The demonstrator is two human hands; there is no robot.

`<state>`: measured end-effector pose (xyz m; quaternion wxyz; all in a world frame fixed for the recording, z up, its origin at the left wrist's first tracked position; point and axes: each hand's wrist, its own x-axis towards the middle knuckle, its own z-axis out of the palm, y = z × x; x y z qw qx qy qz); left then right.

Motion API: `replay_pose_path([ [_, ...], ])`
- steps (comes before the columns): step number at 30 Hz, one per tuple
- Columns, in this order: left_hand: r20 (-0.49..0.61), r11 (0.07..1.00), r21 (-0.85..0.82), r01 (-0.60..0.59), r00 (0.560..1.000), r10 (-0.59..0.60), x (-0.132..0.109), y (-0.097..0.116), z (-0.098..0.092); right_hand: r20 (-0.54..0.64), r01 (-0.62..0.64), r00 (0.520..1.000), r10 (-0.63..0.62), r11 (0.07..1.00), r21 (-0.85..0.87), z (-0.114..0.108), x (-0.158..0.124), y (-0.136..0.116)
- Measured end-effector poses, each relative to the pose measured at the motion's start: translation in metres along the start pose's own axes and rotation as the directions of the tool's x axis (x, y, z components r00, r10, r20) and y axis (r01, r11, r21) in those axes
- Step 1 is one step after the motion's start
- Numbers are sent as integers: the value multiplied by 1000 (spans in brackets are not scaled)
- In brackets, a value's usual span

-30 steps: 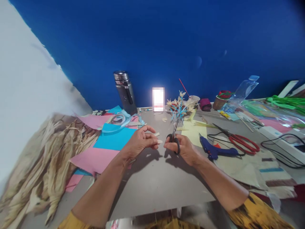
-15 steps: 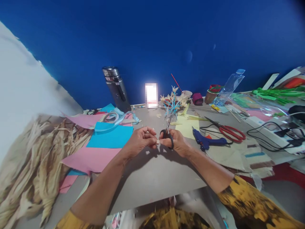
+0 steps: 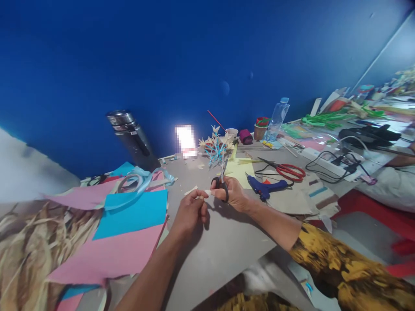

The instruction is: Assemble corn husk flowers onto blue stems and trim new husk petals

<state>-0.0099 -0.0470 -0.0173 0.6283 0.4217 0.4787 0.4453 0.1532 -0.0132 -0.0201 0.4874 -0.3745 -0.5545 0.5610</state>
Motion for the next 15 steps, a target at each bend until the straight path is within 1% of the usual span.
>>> replay_pose_path([
  [2,3,997,-64,-40,999,40,0,-7,8,-30,23,999,-24,998,-55,-3,1,0],
  [4,-52,988,-138,-68,997,61,1,-10,14,-62,28,997,-34,994,-107,-4,2,0],
  [7,-104,984,-165,-67,993,50,0,-9,18,-77,14,997,-25,990,-140,-5,3,3],
  [12,-110,978,-203,-46,994,24,-3,-6,20,-21,-46,999,44,994,-104,-2,0,2],
  [15,-81,971,-240,10,996,-30,-4,-4,18,38,-78,996,82,993,-90,-1,-2,1],
])
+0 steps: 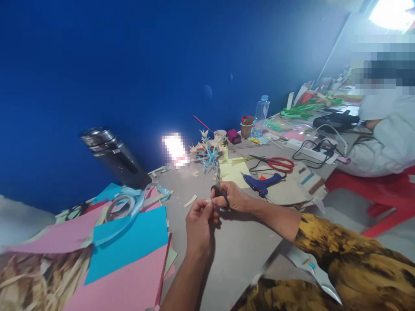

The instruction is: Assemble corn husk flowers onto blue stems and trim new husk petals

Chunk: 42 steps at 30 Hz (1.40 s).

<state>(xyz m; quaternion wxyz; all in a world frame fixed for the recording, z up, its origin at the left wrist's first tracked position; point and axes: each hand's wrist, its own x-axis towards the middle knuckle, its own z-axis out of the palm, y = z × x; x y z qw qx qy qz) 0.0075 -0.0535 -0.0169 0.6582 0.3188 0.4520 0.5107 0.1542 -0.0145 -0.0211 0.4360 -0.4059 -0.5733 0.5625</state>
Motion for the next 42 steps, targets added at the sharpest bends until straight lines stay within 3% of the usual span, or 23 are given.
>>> replay_pose_path([
  [3,-14,999,-18,35,999,-35,4,5,-5,-14,30,999,-32,995,-91,0,3,2],
  [7,-81,999,-33,-28,996,25,14,13,-17,-124,23,990,-61,956,-291,-4,5,3],
  [10,-92,998,-34,-56,994,53,22,15,-24,-149,-29,987,-67,826,-563,-10,2,-5],
  [14,-114,998,-41,-51,992,46,25,13,-27,-150,-108,989,-5,669,-736,-17,-1,-17],
  [19,-58,997,-39,-66,996,64,24,14,-29,-35,9,996,-78,497,-868,-22,0,-16],
  [23,-151,991,0,-133,980,131,27,24,-37,8,73,986,-166,392,-917,-24,1,-15],
  [28,-264,981,102,-167,946,188,31,41,-49,24,78,990,-140,398,-914,-23,-7,-21],
  [31,-255,966,247,-81,956,145,33,48,-49,85,126,989,-123,374,-919,-23,-18,-20],
  [36,-208,861,509,-14,968,139,53,53,-39,207,205,978,-23,285,-936,-30,-41,-4],
  [42,-199,803,596,-4,968,153,76,54,-34,133,105,990,43,396,-912,-37,-58,-1],
])
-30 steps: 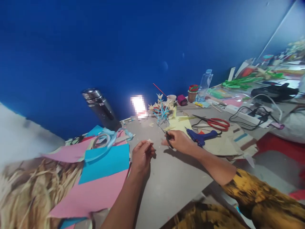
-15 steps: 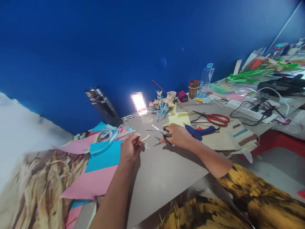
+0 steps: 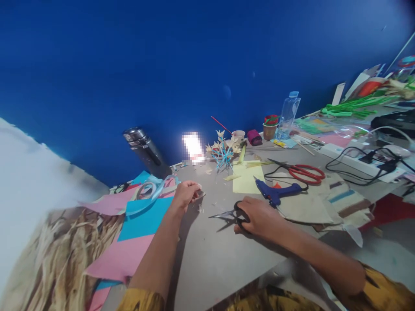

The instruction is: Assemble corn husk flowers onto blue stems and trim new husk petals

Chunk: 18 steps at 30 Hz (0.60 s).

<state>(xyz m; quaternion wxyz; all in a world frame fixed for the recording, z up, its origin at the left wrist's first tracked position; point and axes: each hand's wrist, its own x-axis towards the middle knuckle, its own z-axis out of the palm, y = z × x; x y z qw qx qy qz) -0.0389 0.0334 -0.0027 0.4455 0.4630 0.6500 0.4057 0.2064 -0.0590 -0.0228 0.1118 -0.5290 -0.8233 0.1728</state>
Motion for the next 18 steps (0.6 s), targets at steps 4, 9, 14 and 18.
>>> replay_pose_path([
  [4,-69,982,164,-92,992,105,-5,-5,-12,27,-79,997,77,995,57,-4,-2,3],
  [9,-85,959,257,-116,986,142,-17,-17,-27,7,-130,991,130,987,91,-3,4,8],
  [14,-112,993,104,-61,991,73,-18,-26,-29,28,-8,1000,11,995,-102,-11,4,8],
  [18,-113,996,-8,-86,990,85,-19,-22,-30,81,116,992,-100,970,-216,-18,8,4],
])
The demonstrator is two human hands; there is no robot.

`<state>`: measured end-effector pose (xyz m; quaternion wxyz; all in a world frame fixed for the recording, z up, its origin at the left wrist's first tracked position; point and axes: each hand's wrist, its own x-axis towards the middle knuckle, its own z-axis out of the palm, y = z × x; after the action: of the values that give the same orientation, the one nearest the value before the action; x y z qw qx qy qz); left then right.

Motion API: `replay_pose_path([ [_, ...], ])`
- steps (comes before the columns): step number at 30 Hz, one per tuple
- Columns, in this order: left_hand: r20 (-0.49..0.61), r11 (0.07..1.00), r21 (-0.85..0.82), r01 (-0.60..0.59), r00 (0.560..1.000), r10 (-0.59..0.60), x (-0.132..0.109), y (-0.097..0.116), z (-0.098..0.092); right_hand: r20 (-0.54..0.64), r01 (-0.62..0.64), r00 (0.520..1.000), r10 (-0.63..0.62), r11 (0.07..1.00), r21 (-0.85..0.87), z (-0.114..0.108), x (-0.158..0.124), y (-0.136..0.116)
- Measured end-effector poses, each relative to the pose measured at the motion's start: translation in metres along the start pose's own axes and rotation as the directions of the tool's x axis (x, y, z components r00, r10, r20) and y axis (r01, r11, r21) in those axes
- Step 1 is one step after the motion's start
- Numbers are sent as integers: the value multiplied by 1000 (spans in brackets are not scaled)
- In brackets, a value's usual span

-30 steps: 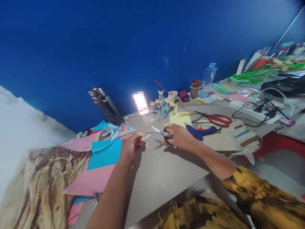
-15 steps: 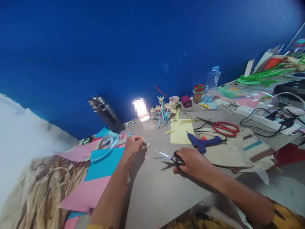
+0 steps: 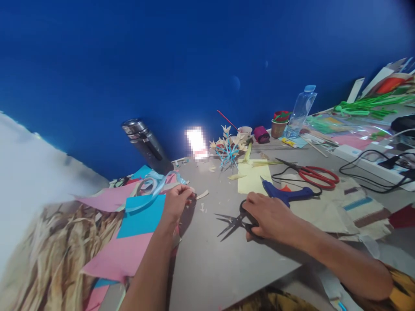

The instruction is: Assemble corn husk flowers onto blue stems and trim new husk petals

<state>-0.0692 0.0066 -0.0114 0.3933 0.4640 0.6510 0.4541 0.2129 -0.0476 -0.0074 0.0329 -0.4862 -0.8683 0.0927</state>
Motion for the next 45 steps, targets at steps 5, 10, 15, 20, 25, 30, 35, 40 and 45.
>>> replay_pose_path([
  [5,63,968,-226,106,994,-94,10,23,11,104,36,994,-34,999,-19,0,12,-8],
  [10,182,951,-186,247,960,-213,45,32,50,107,33,994,-36,999,30,-2,4,-15],
  [15,158,961,-24,276,950,-269,79,28,76,143,8,989,-29,989,151,-4,-8,-15],
  [20,116,959,139,248,958,-264,92,27,78,92,7,995,-33,964,266,7,-9,-7],
  [25,51,937,321,139,985,-163,90,27,69,73,24,996,-46,959,282,13,-9,-3],
  [30,95,852,523,19,992,-80,58,33,31,46,21,998,-35,962,271,14,-10,-3],
  [35,236,687,715,-129,970,-63,20,19,9,5,21,1000,-23,972,234,19,-8,-2],
  [40,208,692,711,-128,978,-33,10,2,14,-60,-20,997,38,962,273,24,-5,-4],
  [45,184,746,650,-144,982,29,7,1,14,24,-167,982,187,807,566,19,3,-4],
])
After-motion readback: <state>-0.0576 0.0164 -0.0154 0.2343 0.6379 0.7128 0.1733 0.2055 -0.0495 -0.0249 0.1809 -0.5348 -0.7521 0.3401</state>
